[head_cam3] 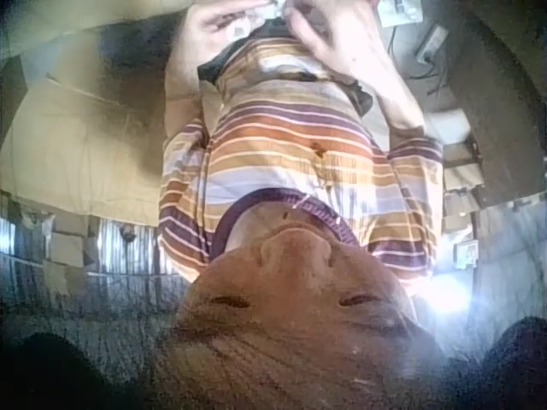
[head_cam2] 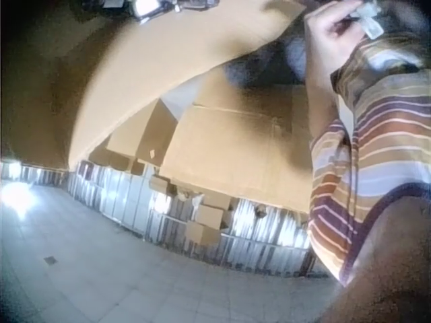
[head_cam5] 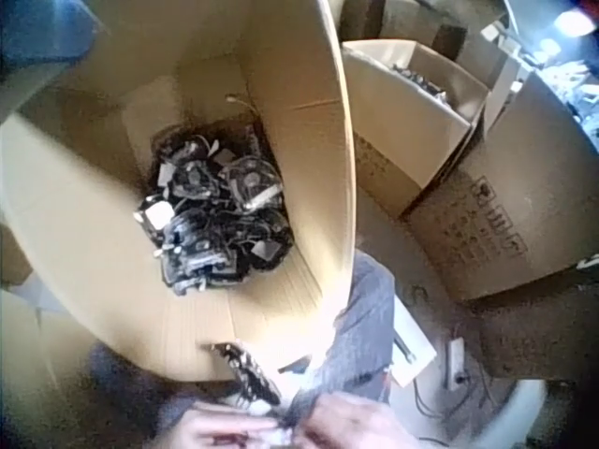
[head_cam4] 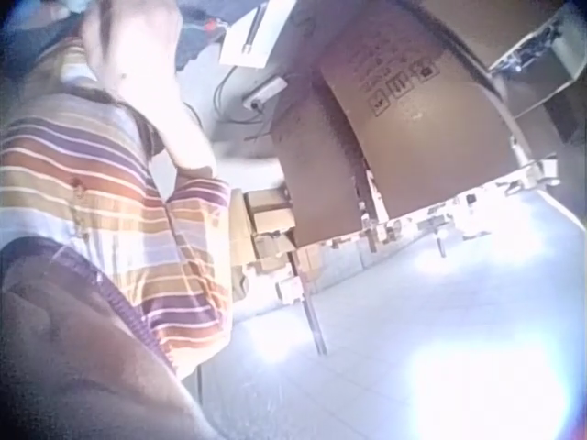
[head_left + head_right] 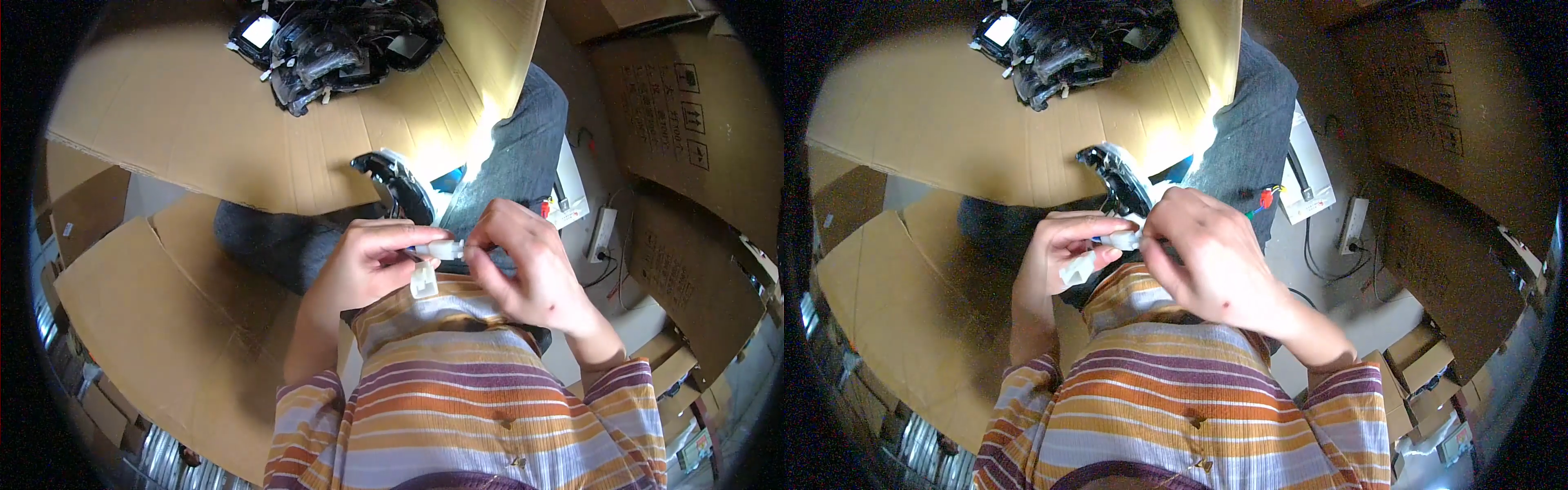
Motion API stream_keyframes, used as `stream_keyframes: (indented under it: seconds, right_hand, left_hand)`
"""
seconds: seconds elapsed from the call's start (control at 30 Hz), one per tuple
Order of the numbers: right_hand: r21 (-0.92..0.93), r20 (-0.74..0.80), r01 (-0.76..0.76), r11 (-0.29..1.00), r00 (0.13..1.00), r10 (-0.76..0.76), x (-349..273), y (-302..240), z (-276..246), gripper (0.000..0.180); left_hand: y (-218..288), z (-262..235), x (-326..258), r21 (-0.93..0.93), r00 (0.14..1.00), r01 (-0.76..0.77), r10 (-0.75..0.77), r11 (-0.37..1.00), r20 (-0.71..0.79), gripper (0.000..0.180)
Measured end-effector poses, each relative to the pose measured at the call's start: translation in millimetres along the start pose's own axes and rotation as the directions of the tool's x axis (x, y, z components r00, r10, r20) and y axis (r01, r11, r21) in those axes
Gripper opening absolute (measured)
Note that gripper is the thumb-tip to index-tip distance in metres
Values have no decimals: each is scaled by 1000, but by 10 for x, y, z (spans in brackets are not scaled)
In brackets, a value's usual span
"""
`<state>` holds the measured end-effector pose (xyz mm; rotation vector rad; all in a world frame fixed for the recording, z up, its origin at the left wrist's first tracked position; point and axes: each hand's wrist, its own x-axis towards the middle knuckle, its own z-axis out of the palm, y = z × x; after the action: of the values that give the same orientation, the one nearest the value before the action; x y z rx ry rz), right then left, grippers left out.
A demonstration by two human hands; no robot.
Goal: The person connects wiring harnesses and plastic connectors to electronic components by hand, sorting them from cardboard shipping boxes.
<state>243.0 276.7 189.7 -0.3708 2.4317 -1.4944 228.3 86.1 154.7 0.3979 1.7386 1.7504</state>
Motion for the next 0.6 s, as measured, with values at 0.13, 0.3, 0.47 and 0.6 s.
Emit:
stream_keyframes:
  seconds: [0.13,0.3,0.47,0.6]
  right_hand:
    - [89,11,-128,988,992,127,-68,48,-138,5]
    - [137,42,-192,972,981,188,-143,75,-294,6]
    - [323,77,-106,940,993,86,-110,41,-273,7]
    - [360,94,-74,930,995,43,-70,-7,-305,6]
  left_hand:
    - [93,-78,-18,87,993,82,-89,993,81,35]
    - [95,-50,3,63,999,-24,26,998,-37,19]
    - [80,-35,-71,1,993,84,-84,996,-83,15]
    - [81,-23,-95,95,994,38,-28,995,-105,16]
